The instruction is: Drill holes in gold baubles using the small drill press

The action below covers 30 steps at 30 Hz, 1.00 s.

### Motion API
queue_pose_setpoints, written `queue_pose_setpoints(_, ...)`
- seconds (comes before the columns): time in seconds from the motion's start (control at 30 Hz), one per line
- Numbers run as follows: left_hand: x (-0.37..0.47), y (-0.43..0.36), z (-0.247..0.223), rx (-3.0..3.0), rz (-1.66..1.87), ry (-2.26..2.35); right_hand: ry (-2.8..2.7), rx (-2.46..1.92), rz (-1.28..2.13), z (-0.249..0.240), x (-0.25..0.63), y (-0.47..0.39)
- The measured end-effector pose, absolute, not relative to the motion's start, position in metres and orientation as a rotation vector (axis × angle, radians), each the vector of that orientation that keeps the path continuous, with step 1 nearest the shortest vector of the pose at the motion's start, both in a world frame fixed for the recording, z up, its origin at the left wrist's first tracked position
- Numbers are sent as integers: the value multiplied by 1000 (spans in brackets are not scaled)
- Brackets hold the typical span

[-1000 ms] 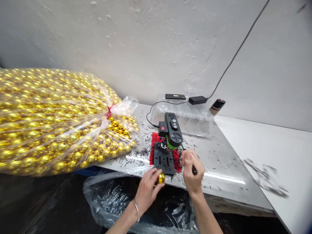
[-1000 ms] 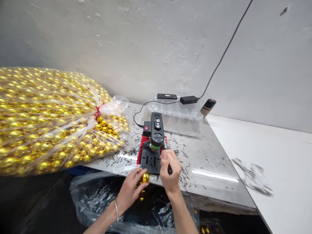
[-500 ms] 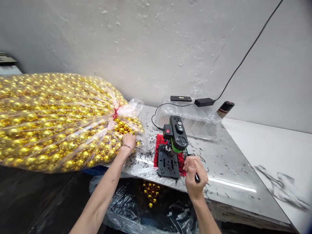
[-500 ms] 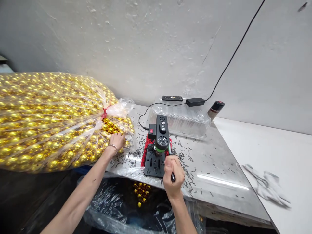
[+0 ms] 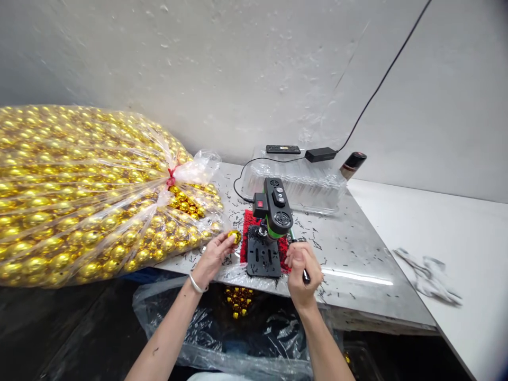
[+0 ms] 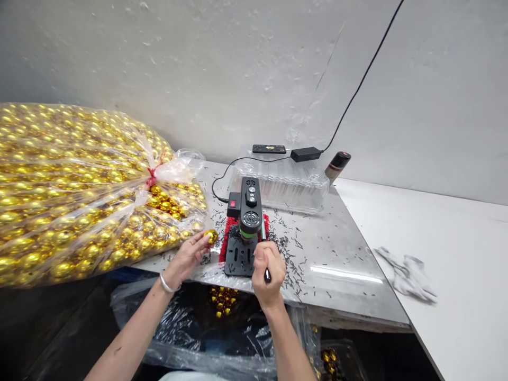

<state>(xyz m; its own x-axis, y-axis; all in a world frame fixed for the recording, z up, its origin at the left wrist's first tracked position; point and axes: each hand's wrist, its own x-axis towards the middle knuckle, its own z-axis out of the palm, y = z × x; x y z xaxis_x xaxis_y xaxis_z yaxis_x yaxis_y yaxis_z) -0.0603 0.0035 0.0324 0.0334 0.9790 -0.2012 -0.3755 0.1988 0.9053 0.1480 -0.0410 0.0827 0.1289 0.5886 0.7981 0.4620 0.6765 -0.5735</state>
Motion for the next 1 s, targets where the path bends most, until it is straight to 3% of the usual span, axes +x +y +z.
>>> queue_pose_setpoints(0.17, -11, -7, 10, 617, 1147, 988, -1544, -911, 84, 85, 149, -42)
queue_pose_setpoints(0.43, 7, 0, -3, 1086, 1081, 1282, -1566, -914, 79, 86, 149, -43)
queue_pose_setpoints(0.7, 8, 1, 6, 1492, 877, 1395, -1590, -902, 70, 84, 150, -43)
queue_pose_setpoints(1.0, 13, -4, 4, 1837, 899, 1452, -1615, -915, 76, 77, 153, -44)
